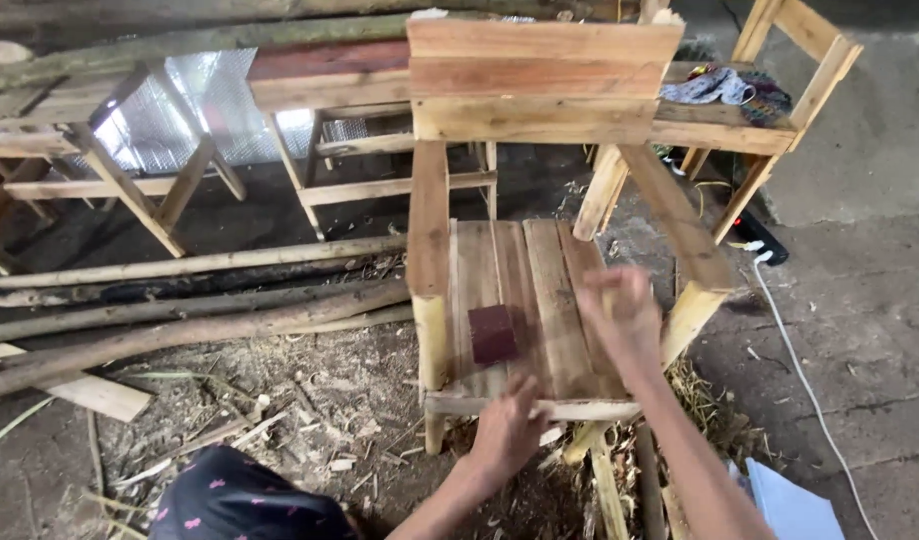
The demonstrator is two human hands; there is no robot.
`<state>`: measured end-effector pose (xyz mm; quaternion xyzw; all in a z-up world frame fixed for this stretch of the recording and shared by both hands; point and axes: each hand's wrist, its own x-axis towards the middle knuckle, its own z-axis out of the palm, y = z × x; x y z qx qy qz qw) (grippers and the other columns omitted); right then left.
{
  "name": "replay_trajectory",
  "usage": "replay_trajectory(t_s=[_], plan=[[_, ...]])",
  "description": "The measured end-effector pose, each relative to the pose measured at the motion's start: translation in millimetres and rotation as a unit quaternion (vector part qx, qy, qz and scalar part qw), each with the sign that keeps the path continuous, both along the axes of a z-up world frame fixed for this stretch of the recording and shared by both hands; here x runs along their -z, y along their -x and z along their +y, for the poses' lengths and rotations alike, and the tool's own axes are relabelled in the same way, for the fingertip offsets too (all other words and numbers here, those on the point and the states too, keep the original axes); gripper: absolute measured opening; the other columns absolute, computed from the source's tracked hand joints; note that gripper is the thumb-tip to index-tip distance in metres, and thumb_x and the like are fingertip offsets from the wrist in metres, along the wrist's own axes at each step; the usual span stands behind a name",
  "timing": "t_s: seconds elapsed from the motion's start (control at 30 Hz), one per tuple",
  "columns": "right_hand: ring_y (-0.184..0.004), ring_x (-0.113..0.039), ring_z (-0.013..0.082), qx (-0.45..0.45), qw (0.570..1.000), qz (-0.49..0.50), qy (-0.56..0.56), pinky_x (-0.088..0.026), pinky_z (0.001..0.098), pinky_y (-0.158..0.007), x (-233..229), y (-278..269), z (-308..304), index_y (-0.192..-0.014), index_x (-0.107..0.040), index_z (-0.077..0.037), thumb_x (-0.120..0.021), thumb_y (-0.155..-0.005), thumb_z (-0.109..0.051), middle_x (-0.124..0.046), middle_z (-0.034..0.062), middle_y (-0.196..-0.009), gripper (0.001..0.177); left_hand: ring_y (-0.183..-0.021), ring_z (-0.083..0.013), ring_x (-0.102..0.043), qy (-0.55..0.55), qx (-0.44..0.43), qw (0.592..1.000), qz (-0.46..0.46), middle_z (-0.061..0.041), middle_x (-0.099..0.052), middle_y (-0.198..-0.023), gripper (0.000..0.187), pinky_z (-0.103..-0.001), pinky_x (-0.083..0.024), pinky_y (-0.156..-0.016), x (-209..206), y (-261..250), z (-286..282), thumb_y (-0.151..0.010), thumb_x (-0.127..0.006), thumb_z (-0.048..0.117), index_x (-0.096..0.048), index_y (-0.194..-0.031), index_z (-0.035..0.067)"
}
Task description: Sanding the surfaces of a handmade wooden chair using sandpaper and a wooden block to smooth the wood.
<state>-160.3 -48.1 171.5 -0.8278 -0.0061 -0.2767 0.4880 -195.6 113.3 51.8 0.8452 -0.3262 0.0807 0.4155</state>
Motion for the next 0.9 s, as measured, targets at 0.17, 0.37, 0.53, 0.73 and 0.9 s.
replay_trajectory(t_s=[0.17, 0.37, 0.53, 0.73, 0.9], plan=[[-0.074, -0.054, 0.0052, -0.065, 0.945, -0.109, -0.303, -0.046, 0.0182, -0.072, 23, -87, 10, -0.089, -0.059, -0.008, -0.070, -0.083, -0.006, -0.058, -0.0036, -0.082, 0.012, -0.066, -0.0163, -0.051, 0.033, -0.204, 0.946, -0.248, -0.002, -0.058, -0.083, 0.013, -0.029, -0.043, -0.056, -48, -6, 33, -0.078, -0.066, 0.010, -0.055, -0.086, 0.010], [-0.047, -0.044, 0.0037, -0.040, 0.940, -0.095, -0.325, -0.036, 0.0175, -0.040, 43, -144, 9, -0.101, -0.046, -0.009, -0.057, -0.092, -0.020, -0.049, -0.0028, -0.072, 0.019, -0.100, -0.0238, -0.061, -0.040, -0.226, 0.929, -0.291, -0.012, -0.062, -0.119, 0.025, -0.033, -0.047, -0.066, 76, -36, 36, -0.087, -0.060, 0.028, -0.062, -0.105, 0.011], [-0.042, -0.032, 0.0014, -0.034, 0.955, -0.016, -0.293, -0.026, 0.0178, -0.034, 43, -170, 1, -0.095, -0.048, -0.012, -0.052, -0.095, -0.034, -0.043, -0.0058, -0.063, 0.022, -0.099, -0.0198, -0.064, 0.007, -0.276, 0.900, -0.336, -0.004, -0.067, -0.115, 0.025, -0.030, -0.039, -0.078, 65, -37, 31, -0.084, -0.054, 0.026, -0.070, -0.100, 0.014], [-0.053, -0.040, 0.0064, -0.060, 0.956, 0.143, -0.249, -0.029, 0.0205, -0.039, 65, -220, -4, -0.111, -0.046, -0.010, -0.046, -0.093, -0.044, -0.046, 0.0001, -0.072, 0.038, -0.110, -0.0179, -0.059, -0.023, -0.290, 0.900, -0.325, 0.004, -0.064, -0.120, 0.033, -0.030, -0.032, -0.087, 63, -36, 26, -0.091, -0.043, 0.032, -0.067, -0.110, 0.019], [-0.039, -0.036, 0.0070, 0.047, 0.961, 0.120, -0.243, -0.026, 0.0230, -0.030, 64, -271, -11, -0.107, -0.049, -0.016, -0.043, -0.094, -0.044, -0.046, -0.0022, -0.058, 0.032, -0.101, -0.0129, -0.058, -0.048, -0.307, 0.890, -0.333, 0.009, -0.064, -0.120, 0.037, -0.030, -0.032, -0.089, 76, -39, 27, -0.091, -0.040, 0.036, -0.067, -0.114, 0.025]])
